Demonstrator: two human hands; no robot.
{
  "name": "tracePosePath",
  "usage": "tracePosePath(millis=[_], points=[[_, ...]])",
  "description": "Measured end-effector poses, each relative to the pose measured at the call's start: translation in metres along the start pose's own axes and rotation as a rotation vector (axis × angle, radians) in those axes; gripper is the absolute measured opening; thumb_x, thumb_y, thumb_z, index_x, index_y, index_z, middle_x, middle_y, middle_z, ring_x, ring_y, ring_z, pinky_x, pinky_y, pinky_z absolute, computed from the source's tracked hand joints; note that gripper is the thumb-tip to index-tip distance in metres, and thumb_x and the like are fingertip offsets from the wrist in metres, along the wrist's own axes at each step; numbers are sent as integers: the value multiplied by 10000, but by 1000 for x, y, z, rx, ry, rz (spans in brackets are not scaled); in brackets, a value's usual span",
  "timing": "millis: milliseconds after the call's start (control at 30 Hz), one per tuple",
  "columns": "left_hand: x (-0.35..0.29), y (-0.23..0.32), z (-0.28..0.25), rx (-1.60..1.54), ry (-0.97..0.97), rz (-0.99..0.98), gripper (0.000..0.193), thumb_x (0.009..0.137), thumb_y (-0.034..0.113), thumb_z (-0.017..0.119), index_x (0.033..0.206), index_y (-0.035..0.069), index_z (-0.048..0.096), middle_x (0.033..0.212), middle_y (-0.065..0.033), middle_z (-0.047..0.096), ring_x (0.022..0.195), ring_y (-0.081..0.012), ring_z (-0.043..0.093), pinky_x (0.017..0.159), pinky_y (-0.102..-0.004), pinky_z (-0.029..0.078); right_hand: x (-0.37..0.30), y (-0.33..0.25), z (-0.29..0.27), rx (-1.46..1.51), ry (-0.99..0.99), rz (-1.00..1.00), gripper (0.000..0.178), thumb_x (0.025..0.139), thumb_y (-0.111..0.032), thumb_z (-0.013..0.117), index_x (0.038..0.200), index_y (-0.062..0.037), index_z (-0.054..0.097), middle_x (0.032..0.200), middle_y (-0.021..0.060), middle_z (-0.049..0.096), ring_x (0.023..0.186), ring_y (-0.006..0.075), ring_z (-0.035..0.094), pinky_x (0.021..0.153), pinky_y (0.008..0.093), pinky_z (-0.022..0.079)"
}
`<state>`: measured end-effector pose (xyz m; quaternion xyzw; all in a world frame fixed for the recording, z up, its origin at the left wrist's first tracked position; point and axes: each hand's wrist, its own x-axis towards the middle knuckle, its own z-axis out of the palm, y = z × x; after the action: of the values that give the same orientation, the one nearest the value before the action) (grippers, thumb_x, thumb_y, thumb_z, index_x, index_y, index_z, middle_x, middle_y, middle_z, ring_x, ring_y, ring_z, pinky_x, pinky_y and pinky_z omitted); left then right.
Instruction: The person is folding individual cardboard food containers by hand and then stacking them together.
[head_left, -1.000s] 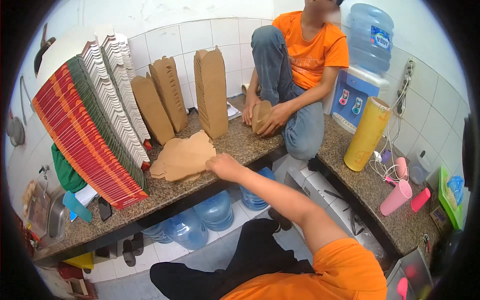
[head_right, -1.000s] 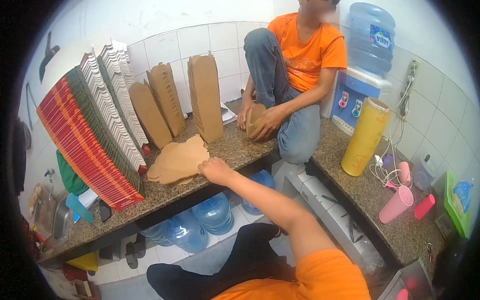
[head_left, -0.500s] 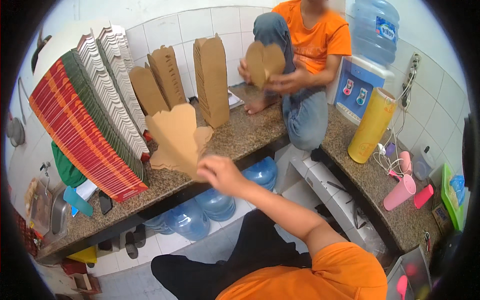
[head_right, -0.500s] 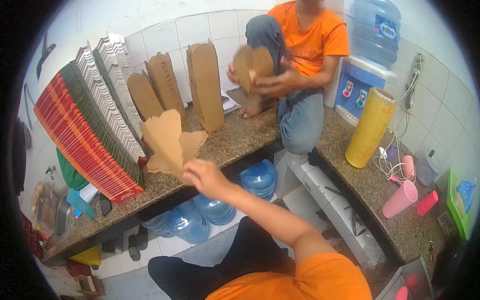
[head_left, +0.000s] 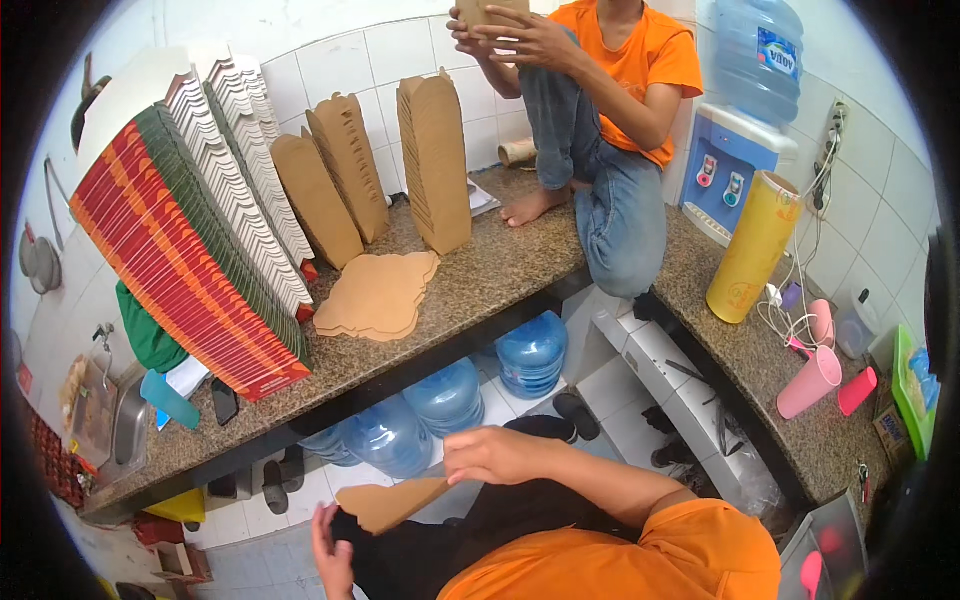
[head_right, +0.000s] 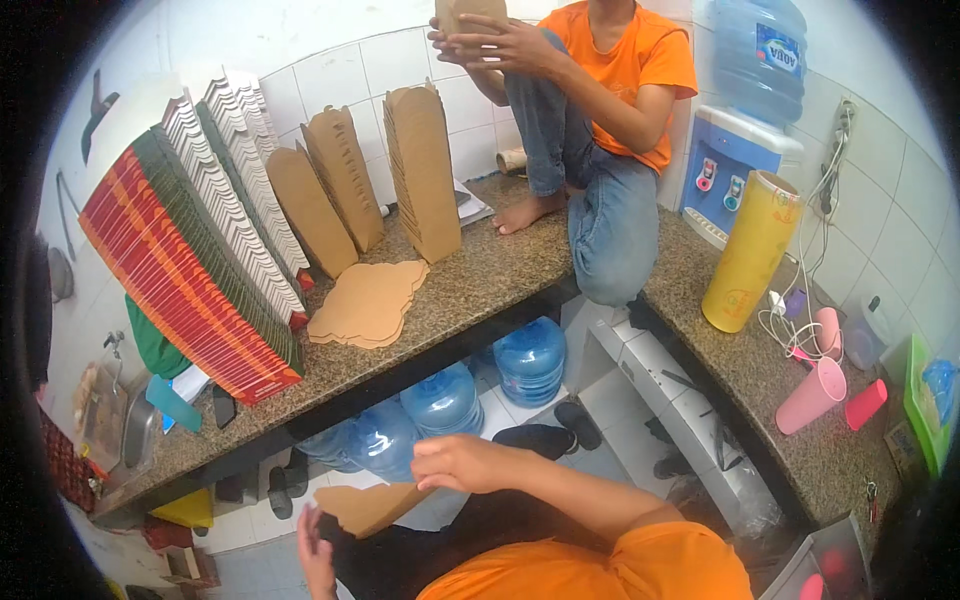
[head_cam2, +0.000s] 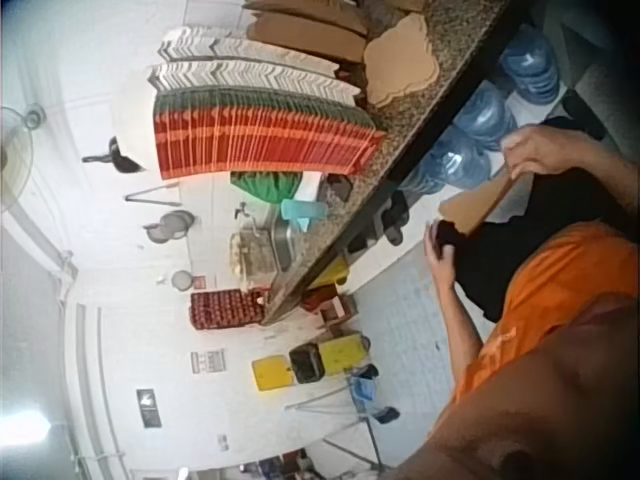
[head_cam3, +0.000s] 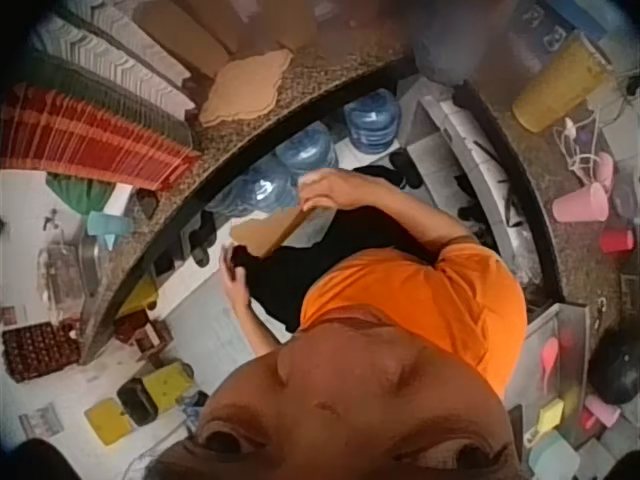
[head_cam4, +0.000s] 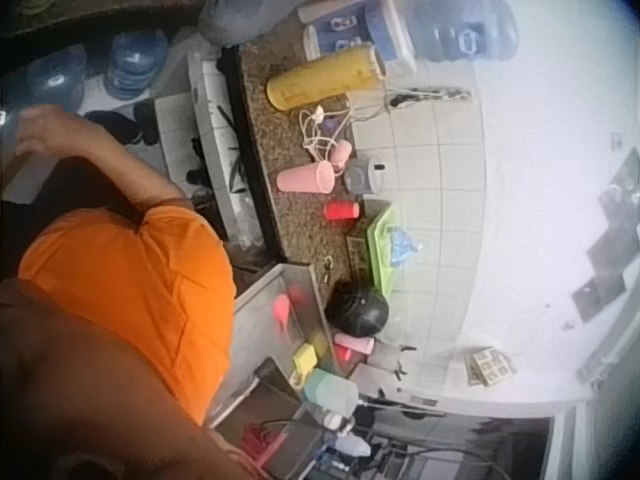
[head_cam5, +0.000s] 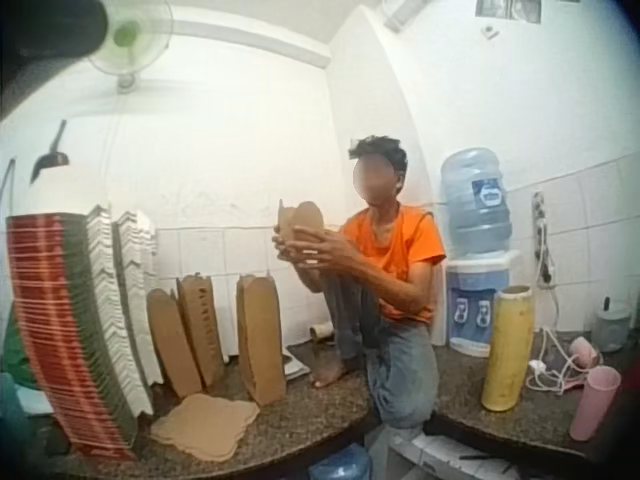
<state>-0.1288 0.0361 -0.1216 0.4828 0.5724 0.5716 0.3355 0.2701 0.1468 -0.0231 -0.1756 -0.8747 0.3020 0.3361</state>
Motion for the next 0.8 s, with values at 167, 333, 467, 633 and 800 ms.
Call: tracePosePath(millis=[167, 333, 467, 633, 800], points=[[-5, 101, 64, 448, -439, 264, 349, 958, 210, 756, 1164, -67, 707, 859, -168, 766, 784, -219, 725, 703, -362, 547, -8, -4, -22, -138, 305, 112, 148, 970, -189, 697, 1065, -76, 691, 1054, 98, 652, 991, 290, 625, 891, 419, 442], [-26, 100, 105, 400, -209, 133, 431, 952, 224, 779, 1243, -61, 637, 942, -207, 751, 814, -253, 722, 741, -380, 557, -20, -15, 26, -510, 745, 210, 477, 890, -267, 794, 1312, -92, 657, 1417, 154, 562, 1330, 404, 505, 1117, 518, 356], [-36, 115, 123, 460, -67, 308, 503, 939, 174, 802, 1286, -34, 503, 1107, -257, 689, 935, -325, 722, 791, -370, 563, -16, -49, 43, -617, 474, 183, 563, 932, -351, 762, 1434, -141, 614, 1566, 161, 481, 1479, 435, 396, 1170, 577, 302], [-47, 126, 128, 311, -318, 285, 381, 1005, 129, 706, 1283, -25, 496, 1044, -238, 697, 903, -345, 722, 784, -379, 565, -10, -43, 50, -390, 259, 41, 563, 1003, -349, 676, 1512, -147, 548, 1618, 136, 453, 1545, 327, 364, 1196, 589, 269], [-51, 137, 131, 433, -186, 613, 353, 1018, 146, 693, 1260, -17, 493, 977, -212, 699, 854, -297, 720, 755, -344, 546, -16, -38, 69, -69, 312, 4, 317, 972, -228, 730, 1265, -108, 742, 1290, 71, 728, 1370, 290, 568, 1132, 502, 364]])
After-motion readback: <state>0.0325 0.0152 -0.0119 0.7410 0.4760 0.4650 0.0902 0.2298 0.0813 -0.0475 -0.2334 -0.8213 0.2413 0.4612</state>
